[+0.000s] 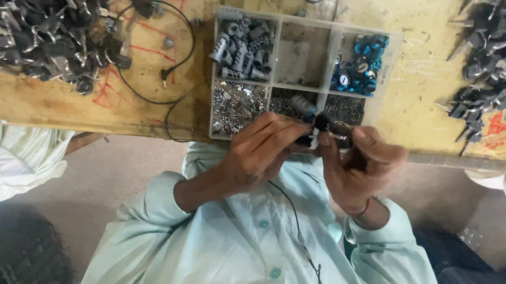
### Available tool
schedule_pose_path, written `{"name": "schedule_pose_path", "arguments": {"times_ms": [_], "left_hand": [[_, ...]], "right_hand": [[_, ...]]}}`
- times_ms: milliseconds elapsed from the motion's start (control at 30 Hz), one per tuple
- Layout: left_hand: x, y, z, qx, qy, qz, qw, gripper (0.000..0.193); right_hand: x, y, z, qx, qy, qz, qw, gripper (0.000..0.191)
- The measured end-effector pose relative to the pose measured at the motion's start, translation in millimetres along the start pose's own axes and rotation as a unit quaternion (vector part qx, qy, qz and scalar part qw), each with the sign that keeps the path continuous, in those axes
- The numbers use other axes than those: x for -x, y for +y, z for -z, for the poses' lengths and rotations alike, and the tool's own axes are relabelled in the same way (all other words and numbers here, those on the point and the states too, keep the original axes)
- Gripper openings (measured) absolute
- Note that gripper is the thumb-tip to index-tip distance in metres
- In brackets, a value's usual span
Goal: The person sits at a workshop bench and assembles small metal components by hand. They pick parts from a compartment organizer box, fit pieces together in their hands, and place finished assemblies onto the table beside the box, repeating the cycle.
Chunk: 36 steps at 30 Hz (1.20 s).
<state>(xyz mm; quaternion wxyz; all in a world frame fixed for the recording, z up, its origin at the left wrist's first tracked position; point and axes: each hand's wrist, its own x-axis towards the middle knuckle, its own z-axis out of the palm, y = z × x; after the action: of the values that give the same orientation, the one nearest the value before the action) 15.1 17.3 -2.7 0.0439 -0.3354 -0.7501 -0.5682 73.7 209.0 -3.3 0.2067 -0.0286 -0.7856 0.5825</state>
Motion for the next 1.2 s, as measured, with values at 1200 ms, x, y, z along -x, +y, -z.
{"name": "schedule_pose_path", "arguments": {"times_ms": [1200], "left_hand": [[17, -3, 46, -0.108, -0.046, 0.218, 0.969, 0.017]], "right_hand": [[-66, -4, -20, 0.394, -0.442, 0.156, 0.790, 0.016]]}}
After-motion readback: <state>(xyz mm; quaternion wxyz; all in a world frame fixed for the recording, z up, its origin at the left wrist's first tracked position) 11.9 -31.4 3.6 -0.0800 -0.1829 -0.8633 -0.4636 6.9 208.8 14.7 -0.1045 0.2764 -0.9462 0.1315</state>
